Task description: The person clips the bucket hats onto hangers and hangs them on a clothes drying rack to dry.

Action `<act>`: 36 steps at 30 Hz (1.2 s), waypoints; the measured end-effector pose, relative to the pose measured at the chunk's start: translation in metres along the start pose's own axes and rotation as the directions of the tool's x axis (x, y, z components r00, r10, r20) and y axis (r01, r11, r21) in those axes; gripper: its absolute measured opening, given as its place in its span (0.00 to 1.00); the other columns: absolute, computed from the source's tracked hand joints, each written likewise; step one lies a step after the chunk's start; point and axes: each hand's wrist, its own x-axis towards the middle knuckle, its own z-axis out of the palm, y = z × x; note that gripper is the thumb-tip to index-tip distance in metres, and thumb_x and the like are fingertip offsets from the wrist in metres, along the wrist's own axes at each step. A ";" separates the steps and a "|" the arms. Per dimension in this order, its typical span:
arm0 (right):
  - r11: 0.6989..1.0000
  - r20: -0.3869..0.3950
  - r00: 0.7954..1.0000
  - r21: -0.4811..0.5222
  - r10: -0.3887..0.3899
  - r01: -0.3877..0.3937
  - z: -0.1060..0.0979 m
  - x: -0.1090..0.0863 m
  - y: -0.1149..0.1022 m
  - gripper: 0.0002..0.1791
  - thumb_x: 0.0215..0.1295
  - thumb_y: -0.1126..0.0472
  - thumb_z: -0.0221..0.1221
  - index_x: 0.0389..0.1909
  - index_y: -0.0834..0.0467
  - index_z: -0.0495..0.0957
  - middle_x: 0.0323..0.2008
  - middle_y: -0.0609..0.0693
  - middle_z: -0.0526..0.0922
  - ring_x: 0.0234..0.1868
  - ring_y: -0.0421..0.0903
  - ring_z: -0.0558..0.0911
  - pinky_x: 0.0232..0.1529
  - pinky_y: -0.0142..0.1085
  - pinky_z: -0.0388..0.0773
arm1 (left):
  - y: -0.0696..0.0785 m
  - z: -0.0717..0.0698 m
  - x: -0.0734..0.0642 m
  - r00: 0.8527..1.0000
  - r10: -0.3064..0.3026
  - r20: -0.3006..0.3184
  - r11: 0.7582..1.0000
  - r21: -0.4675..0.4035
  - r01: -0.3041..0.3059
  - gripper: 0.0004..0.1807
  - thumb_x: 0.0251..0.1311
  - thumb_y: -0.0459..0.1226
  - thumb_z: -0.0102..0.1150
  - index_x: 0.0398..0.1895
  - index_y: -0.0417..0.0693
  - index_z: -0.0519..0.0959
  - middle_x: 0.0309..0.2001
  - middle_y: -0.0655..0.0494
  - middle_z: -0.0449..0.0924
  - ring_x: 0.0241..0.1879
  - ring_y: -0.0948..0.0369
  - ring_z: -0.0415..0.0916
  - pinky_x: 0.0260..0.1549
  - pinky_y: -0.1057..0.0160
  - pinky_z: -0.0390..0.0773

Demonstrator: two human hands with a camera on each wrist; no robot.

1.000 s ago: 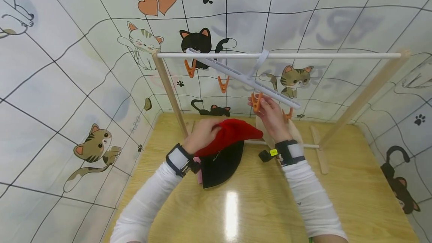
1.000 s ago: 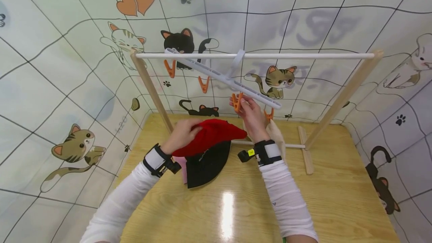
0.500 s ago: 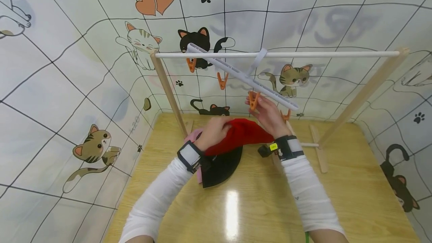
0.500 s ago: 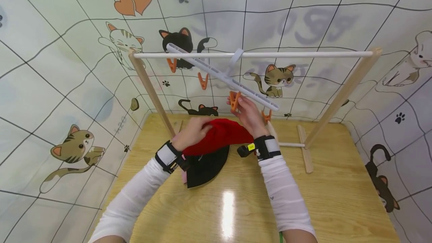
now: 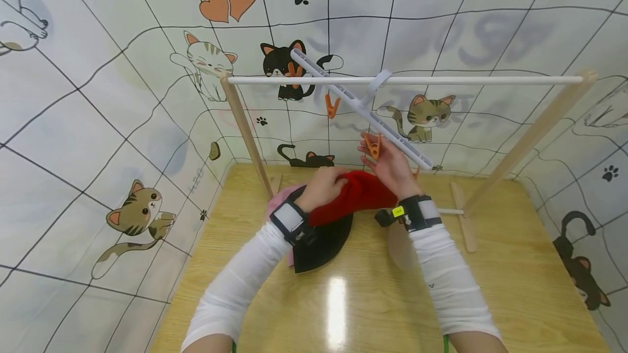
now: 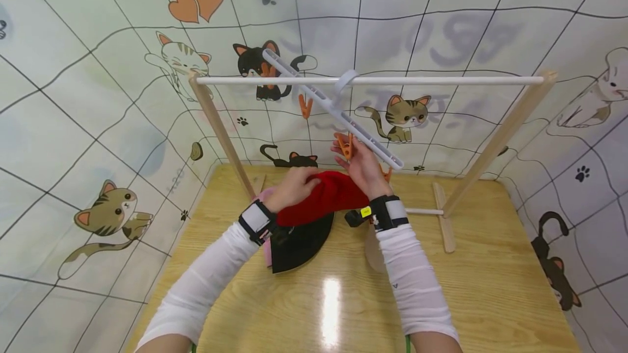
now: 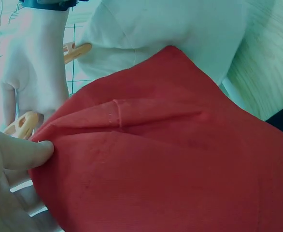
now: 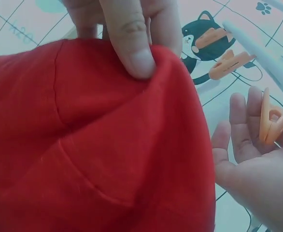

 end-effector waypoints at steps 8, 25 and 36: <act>0.998 0.051 0.998 0.044 -0.036 0.034 0.000 -0.001 -0.002 0.18 0.77 0.62 0.40 0.50 0.59 0.79 0.48 0.53 0.76 0.52 0.49 0.72 0.56 0.41 0.65 | 0.009 0.009 0.013 0.997 -0.080 0.016 0.996 0.048 0.080 0.11 0.68 0.34 0.53 0.46 0.41 0.82 0.35 0.50 0.83 0.29 0.58 0.76 0.31 0.66 0.75; 0.988 0.079 0.986 0.051 -0.148 0.144 -0.001 0.005 -0.003 0.19 0.74 0.71 0.42 0.44 0.57 0.82 0.42 0.53 0.84 0.54 0.51 0.75 0.62 0.44 0.52 | 0.024 0.010 0.032 0.978 -0.207 -0.033 0.965 0.156 0.209 0.11 0.69 0.38 0.51 0.39 0.43 0.82 0.26 0.54 0.76 0.26 0.58 0.73 0.23 0.64 0.72; 0.990 0.013 0.990 0.001 -0.139 0.139 -0.001 0.002 -0.006 0.17 0.72 0.71 0.47 0.41 0.55 0.85 0.42 0.49 0.84 0.56 0.49 0.72 0.66 0.47 0.39 | 0.035 0.010 0.045 0.970 -0.238 -0.057 0.958 0.151 0.244 0.12 0.71 0.40 0.48 0.42 0.46 0.82 0.29 0.54 0.78 0.30 0.57 0.76 0.26 0.61 0.73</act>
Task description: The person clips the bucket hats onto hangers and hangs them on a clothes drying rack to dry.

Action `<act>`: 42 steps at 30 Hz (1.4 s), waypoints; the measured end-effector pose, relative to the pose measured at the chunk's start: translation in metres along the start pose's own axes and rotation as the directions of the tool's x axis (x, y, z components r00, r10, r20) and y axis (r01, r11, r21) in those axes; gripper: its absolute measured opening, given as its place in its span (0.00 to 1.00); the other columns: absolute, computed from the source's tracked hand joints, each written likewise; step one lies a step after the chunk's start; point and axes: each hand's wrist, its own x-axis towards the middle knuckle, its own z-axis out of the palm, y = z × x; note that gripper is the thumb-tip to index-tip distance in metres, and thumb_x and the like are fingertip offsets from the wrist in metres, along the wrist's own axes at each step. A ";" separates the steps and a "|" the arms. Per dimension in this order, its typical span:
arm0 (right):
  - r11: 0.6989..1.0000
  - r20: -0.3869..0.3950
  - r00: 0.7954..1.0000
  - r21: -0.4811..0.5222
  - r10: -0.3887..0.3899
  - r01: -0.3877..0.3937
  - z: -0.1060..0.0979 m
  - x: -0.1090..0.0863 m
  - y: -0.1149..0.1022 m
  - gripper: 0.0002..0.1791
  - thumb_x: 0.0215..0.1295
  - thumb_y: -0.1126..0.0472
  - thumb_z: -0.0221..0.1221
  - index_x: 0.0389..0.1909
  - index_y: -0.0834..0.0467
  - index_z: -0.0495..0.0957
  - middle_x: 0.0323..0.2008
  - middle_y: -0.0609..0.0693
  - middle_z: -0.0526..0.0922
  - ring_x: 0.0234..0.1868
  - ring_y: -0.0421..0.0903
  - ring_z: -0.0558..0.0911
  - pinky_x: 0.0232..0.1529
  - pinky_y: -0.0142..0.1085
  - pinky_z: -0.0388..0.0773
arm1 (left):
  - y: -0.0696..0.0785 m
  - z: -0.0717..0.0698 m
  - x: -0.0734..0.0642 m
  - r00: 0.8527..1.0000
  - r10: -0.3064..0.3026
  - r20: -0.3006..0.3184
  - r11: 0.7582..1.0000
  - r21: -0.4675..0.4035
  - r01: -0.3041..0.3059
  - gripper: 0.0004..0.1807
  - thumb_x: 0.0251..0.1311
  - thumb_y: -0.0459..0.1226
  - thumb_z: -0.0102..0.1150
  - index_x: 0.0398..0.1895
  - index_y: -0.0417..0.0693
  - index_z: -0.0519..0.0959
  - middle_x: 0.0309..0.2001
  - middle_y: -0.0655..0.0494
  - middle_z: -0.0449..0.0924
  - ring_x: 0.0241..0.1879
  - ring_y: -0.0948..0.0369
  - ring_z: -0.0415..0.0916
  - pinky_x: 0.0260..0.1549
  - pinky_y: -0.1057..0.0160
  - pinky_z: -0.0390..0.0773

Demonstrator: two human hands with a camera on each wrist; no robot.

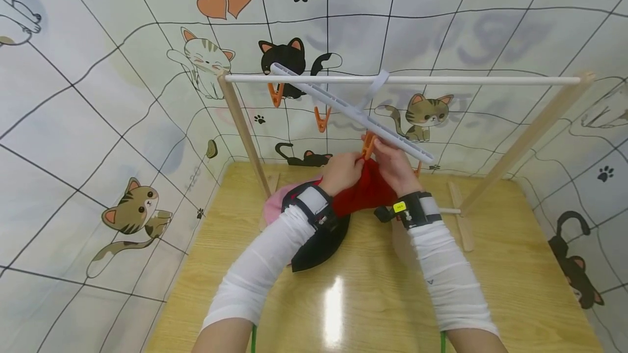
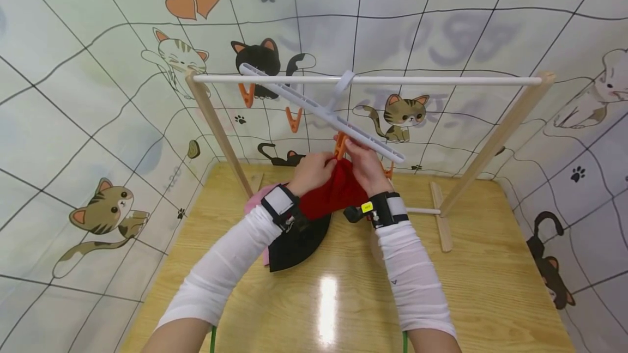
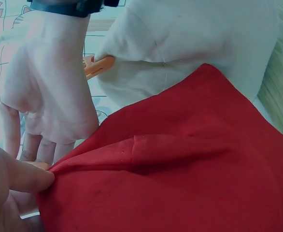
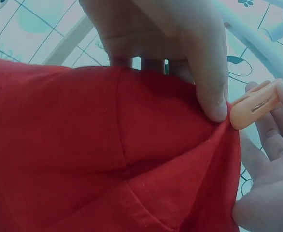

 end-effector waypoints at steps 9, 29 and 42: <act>0.991 -0.006 0.997 -0.106 -0.079 0.078 -0.002 -0.002 -0.004 0.19 0.71 0.74 0.46 0.40 0.56 0.85 0.40 0.49 0.85 0.51 0.47 0.75 0.66 0.42 0.43 | 0.005 0.003 0.003 0.999 0.016 -0.050 1.000 -0.009 -0.017 0.13 0.71 0.39 0.48 0.37 0.46 0.82 0.25 0.55 0.76 0.27 0.59 0.74 0.24 0.64 0.71; 0.959 -0.087 0.993 -0.280 -0.075 0.047 -0.008 -0.012 -0.007 0.15 0.71 0.69 0.51 0.48 0.54 0.82 0.46 0.46 0.83 0.55 0.46 0.72 0.68 0.41 0.49 | 0.012 0.004 -0.001 0.995 0.046 -0.087 0.996 0.086 -0.038 0.10 0.69 0.39 0.51 0.36 0.45 0.80 0.25 0.54 0.77 0.29 0.57 0.77 0.23 0.62 0.73; 0.996 -0.121 0.990 -0.063 -0.066 0.059 -0.019 -0.025 -0.019 0.09 0.69 0.59 0.57 0.47 0.55 0.75 0.45 0.52 0.84 0.51 0.49 0.79 0.66 0.39 0.58 | -0.002 0.006 -0.016 0.998 0.052 0.023 0.999 0.006 -0.052 0.17 0.64 0.37 0.56 0.54 0.37 0.73 0.37 0.48 0.78 0.29 0.59 0.74 0.25 0.63 0.75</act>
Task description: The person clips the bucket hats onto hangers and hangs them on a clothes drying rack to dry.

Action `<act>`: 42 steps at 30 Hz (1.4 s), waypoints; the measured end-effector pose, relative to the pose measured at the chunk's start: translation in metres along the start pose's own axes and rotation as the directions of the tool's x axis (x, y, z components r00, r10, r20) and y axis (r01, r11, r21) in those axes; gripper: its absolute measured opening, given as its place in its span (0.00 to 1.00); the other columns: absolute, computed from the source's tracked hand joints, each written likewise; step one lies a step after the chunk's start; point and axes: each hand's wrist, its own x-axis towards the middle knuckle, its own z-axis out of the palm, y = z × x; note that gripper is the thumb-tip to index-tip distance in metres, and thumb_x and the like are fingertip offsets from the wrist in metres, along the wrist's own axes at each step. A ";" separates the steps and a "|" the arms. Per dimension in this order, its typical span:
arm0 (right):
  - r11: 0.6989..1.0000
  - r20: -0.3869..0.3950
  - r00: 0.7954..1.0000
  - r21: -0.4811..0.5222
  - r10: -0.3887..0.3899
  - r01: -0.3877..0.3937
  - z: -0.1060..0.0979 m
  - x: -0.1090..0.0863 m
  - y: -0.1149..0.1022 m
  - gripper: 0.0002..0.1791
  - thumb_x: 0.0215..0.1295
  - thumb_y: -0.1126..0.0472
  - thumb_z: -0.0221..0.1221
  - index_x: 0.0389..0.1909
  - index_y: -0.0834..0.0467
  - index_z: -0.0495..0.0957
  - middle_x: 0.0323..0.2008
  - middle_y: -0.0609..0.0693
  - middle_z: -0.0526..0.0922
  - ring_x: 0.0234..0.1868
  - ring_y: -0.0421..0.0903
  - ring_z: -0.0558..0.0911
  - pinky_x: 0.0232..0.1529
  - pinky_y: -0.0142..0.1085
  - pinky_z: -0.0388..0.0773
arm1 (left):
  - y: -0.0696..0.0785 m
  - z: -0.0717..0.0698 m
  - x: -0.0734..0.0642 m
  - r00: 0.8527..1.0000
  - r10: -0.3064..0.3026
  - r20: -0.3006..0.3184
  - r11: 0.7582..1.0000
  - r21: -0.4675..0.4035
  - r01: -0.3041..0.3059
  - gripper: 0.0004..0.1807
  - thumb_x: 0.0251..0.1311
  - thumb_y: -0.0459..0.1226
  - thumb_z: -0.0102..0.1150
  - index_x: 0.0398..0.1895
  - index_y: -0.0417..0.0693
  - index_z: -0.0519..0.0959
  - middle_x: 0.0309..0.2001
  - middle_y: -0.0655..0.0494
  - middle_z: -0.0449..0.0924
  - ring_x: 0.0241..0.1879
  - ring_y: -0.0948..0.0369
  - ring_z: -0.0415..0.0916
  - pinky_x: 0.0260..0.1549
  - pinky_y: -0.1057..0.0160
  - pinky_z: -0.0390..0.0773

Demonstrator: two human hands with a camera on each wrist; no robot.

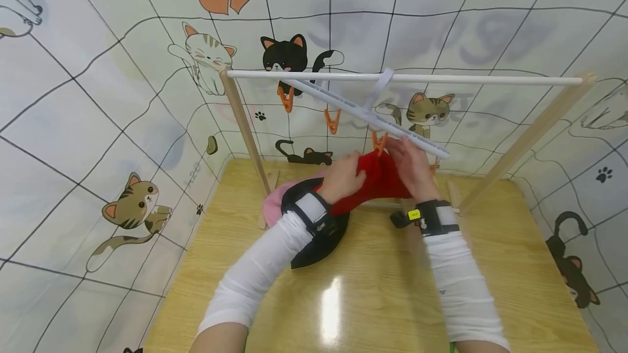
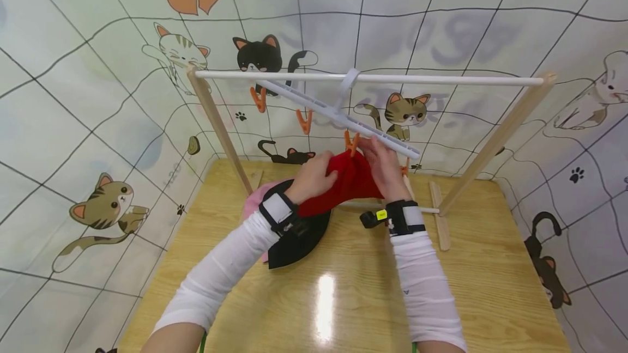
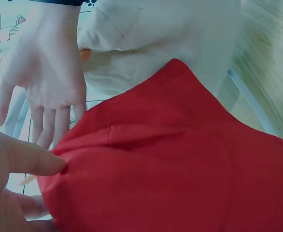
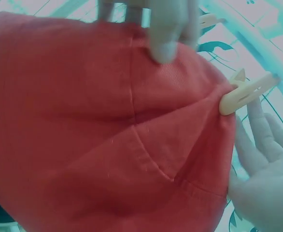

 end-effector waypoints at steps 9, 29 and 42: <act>0.977 -0.020 0.997 0.200 0.079 -0.073 -0.018 0.002 -0.017 0.11 0.70 0.58 0.55 0.49 0.58 0.71 0.46 0.56 0.82 0.48 0.52 0.81 0.62 0.39 0.63 | -0.016 -0.002 -0.015 0.996 0.018 0.083 0.999 0.047 -0.022 0.23 0.64 0.39 0.56 0.59 0.38 0.68 0.47 0.45 0.79 0.39 0.56 0.77 0.39 0.60 0.77; 0.987 -0.041 0.991 0.108 0.124 -0.119 -0.040 0.000 -0.048 0.14 0.69 0.57 0.56 0.52 0.58 0.73 0.49 0.55 0.82 0.49 0.50 0.81 0.58 0.37 0.69 | -0.028 0.002 -0.041 0.936 0.123 0.331 0.953 -0.302 -0.019 0.22 0.65 0.35 0.58 0.61 0.42 0.67 0.46 0.49 0.81 0.36 0.61 0.78 0.37 0.70 0.77; 0.983 -0.050 0.987 0.111 0.154 -0.148 -0.052 -0.010 -0.056 0.16 0.70 0.56 0.55 0.55 0.56 0.72 0.52 0.55 0.81 0.52 0.51 0.80 0.59 0.37 0.69 | -0.082 0.029 -0.058 0.901 0.138 0.412 0.933 -0.359 0.022 0.14 0.66 0.32 0.50 0.54 0.39 0.75 0.40 0.48 0.80 0.28 0.62 0.71 0.27 0.67 0.71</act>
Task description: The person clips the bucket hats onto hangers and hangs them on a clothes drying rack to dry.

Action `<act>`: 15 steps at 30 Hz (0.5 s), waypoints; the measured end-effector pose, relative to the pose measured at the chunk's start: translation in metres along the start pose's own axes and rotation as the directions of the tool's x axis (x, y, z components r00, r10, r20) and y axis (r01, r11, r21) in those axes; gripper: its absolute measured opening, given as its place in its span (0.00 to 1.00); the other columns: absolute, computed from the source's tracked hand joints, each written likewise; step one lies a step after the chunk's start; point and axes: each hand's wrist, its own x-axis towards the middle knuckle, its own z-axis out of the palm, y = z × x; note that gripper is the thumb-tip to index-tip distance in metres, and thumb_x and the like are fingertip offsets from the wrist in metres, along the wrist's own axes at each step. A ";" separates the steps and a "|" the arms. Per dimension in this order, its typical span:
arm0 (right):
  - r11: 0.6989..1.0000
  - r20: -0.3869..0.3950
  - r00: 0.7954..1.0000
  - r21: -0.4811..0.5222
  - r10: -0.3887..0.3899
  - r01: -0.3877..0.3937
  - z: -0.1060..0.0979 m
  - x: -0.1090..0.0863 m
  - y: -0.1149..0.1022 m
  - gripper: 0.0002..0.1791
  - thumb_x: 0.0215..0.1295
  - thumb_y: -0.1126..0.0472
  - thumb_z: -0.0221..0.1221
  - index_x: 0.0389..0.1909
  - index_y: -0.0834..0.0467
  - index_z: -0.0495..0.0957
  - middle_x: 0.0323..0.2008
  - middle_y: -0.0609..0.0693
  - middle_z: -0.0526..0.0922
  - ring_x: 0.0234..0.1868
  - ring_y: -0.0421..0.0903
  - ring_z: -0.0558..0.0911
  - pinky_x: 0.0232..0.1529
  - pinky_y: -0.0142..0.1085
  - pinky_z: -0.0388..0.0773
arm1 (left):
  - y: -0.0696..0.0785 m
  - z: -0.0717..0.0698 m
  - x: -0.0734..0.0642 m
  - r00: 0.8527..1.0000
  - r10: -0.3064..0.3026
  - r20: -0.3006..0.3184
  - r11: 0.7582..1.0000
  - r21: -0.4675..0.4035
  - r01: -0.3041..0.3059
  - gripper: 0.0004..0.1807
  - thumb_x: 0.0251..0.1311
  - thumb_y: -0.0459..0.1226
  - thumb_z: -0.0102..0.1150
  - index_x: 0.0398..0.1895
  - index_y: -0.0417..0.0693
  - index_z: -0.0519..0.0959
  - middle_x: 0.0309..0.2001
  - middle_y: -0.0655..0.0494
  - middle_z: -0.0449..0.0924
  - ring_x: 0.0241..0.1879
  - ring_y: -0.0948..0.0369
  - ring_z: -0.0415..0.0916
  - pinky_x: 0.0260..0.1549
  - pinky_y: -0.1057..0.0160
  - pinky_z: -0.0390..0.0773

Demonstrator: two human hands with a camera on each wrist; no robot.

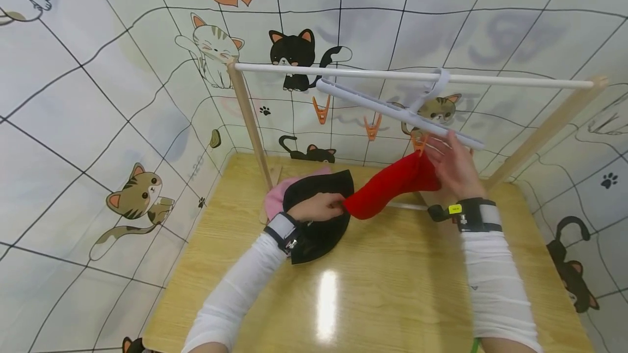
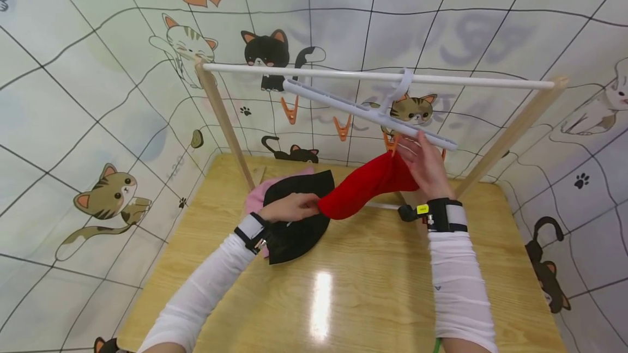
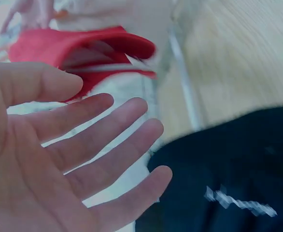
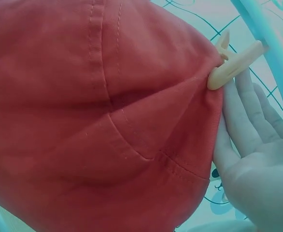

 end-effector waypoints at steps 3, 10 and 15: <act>0.999 0.002 1.000 0.036 0.019 -0.019 -0.003 -0.001 -0.003 0.15 0.70 0.56 0.56 0.54 0.57 0.73 0.50 0.55 0.82 0.50 0.50 0.81 0.59 0.37 0.69 | -0.020 -0.001 -0.008 0.999 -0.040 -0.001 0.999 0.012 0.040 0.15 0.65 0.32 0.50 0.53 0.38 0.75 0.41 0.49 0.80 0.29 0.62 0.71 0.29 0.66 0.71; 0.999 0.049 0.998 -0.014 0.034 -0.033 -0.012 -0.006 -0.008 0.18 0.74 0.55 0.50 0.60 0.56 0.72 0.54 0.54 0.80 0.54 0.50 0.78 0.60 0.37 0.67 | -0.061 -0.007 -0.024 0.991 -0.129 0.043 0.990 0.067 0.126 0.15 0.63 0.34 0.53 0.50 0.35 0.77 0.38 0.52 0.79 0.31 0.64 0.75 0.35 0.68 0.74; 0.996 0.050 0.998 -0.088 0.027 -0.023 -0.018 -0.009 -0.008 0.19 0.75 0.55 0.48 0.61 0.58 0.70 0.56 0.55 0.78 0.56 0.50 0.77 0.61 0.38 0.66 | -0.085 -0.011 -0.030 0.981 -0.181 0.063 0.981 -0.063 0.185 0.14 0.62 0.30 0.52 0.49 0.30 0.75 0.38 0.49 0.78 0.33 0.57 0.78 0.36 0.64 0.78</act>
